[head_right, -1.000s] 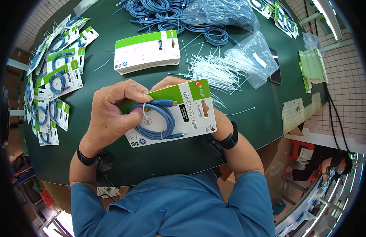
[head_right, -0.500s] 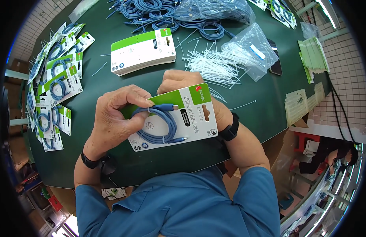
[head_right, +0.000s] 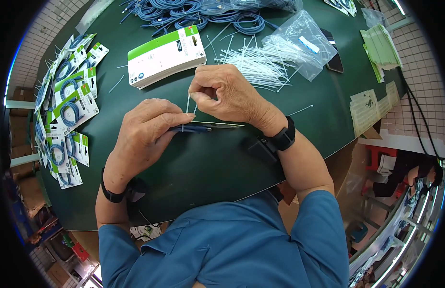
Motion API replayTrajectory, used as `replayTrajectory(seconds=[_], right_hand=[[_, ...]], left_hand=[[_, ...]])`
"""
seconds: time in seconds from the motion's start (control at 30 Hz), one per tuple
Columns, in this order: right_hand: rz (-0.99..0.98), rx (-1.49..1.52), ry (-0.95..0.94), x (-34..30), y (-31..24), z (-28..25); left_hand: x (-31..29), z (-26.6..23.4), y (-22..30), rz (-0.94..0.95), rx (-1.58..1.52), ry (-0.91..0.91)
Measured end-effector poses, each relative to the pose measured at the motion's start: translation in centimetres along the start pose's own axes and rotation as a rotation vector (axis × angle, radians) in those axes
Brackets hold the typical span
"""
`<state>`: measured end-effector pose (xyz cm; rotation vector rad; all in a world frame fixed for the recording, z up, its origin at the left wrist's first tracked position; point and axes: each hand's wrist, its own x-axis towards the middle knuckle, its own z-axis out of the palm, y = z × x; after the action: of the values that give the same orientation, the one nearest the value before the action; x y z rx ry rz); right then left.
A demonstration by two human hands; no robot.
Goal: The person picks up a coiled cable, aligns it onto a cardboard backing, and secures it by threading two plastic ties through the holes and tightening them by hand. After checking the attachment, they set the packaged cable aside and reach for another cable to repeat the process.
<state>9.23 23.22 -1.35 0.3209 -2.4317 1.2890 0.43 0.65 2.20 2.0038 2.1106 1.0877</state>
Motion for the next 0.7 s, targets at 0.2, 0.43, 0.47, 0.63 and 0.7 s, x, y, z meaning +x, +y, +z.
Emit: replayTrajectory(seconds=[0.2, 0.43, 0.47, 0.63, 0.7], right_hand=[[0.015, -0.016, -0.04, -0.1, 0.4, 1.0], [0.027, -0.104, -0.189, -0.2, 1.0, 1.2], [0.042, -0.114, -0.228, -0.1, 1.0, 1.1], [0.121, -0.1, -0.29, -0.1, 2.3, 0.8], [0.001, -0.012, -0.195, -0.1, 3.7, 0.3]], left_hand=[[0.3, 0.1, 2.1, -0.065, 0.004, -0.045], [-0.1, 0.7, 1.8, -0.005, 0.066, -0.041], [-0.1, 0.8, 1.8, -0.001, 0.101, -0.038], [-0.1, 1.1, 0.7, -0.023, 0.161, 0.061], [0.0, 0.5, 0.0, -0.035, 0.159, 0.108]])
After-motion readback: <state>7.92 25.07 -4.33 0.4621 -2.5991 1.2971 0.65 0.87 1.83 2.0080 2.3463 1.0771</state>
